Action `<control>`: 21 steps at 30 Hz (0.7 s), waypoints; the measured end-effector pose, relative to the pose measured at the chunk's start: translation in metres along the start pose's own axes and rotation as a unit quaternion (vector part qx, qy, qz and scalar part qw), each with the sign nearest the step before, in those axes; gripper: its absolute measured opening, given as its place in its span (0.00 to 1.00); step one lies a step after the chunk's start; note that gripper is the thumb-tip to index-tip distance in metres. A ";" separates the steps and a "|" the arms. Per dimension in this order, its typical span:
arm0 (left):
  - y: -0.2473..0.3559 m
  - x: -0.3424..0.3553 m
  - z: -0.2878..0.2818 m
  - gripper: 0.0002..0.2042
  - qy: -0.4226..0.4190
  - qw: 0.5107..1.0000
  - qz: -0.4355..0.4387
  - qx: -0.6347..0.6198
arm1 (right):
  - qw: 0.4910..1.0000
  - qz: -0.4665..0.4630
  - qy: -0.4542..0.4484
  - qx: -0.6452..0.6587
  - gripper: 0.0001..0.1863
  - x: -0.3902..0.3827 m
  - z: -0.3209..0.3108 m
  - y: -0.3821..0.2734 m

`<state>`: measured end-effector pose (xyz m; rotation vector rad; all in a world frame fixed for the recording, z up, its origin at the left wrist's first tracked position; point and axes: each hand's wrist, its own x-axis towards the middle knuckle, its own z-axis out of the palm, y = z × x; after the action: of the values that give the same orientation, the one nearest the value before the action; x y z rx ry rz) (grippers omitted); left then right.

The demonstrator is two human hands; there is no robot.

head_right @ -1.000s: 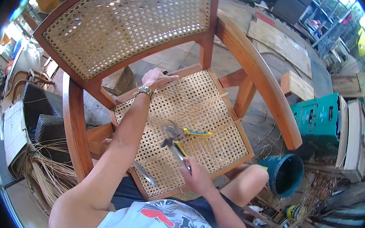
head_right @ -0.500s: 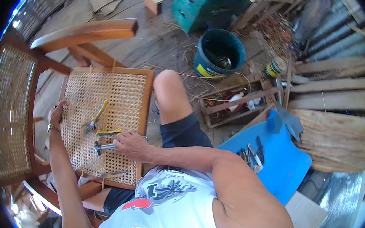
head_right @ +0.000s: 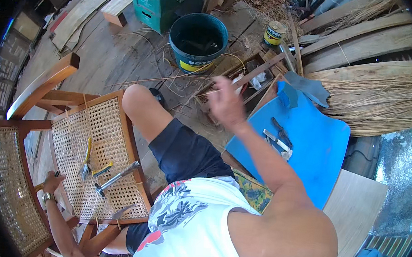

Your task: The recorder is repairing the cane webbing of a wooden chair using a hammer, pliers, and a screwdriver.

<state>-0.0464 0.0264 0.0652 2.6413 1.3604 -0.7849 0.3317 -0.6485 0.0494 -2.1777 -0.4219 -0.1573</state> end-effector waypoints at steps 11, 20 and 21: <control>0.099 -0.193 -0.042 0.13 -0.050 0.973 0.080 -0.210 | 0.930 0.275 -0.029 -0.243 0.56 -0.021 -0.248 0.340; 0.042 -0.252 -0.020 0.10 -0.017 0.949 -0.011 -0.313 | 0.978 0.199 -0.022 -0.053 0.38 0.087 -0.130 0.263; 0.042 -0.248 -0.015 0.10 -0.001 0.917 -0.004 -0.399 | 0.986 0.127 -0.030 -0.101 0.36 0.116 -0.110 0.243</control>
<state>-0.1269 -0.1791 0.1876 1.9767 1.3094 -0.1506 0.5306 -0.8418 -0.0377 -2.4176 -0.1636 0.0080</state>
